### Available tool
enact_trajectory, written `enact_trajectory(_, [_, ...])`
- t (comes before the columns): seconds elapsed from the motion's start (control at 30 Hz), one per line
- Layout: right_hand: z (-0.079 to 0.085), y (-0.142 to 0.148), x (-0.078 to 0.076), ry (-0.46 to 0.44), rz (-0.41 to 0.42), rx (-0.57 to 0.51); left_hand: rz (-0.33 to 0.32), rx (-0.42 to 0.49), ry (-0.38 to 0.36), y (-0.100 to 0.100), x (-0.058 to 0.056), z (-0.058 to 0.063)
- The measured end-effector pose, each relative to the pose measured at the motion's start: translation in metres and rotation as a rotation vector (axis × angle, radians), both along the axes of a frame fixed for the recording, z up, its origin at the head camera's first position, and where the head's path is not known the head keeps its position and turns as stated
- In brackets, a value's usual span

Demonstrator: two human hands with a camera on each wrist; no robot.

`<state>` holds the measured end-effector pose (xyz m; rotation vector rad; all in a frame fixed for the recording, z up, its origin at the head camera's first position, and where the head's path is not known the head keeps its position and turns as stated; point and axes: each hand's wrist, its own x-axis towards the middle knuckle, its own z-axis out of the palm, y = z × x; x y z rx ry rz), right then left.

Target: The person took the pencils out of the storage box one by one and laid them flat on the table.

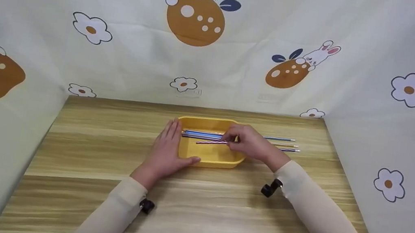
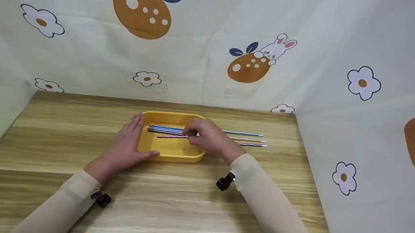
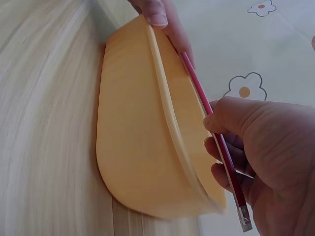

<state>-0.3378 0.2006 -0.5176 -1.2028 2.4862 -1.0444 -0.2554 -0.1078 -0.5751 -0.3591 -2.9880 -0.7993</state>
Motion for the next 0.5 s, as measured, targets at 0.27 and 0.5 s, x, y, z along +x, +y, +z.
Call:
enact_trajectory(0.27, [0.001,0.019,0.005,-0.009,-0.045,-0.015,0.003,-0.001,0.0,0.0,-0.001,0.0])
enact_trajectory(0.5, [0.002,0.032,0.01,0.001,-0.06,-0.029,-0.004,0.006,0.006,0.0,-0.001,-0.001])
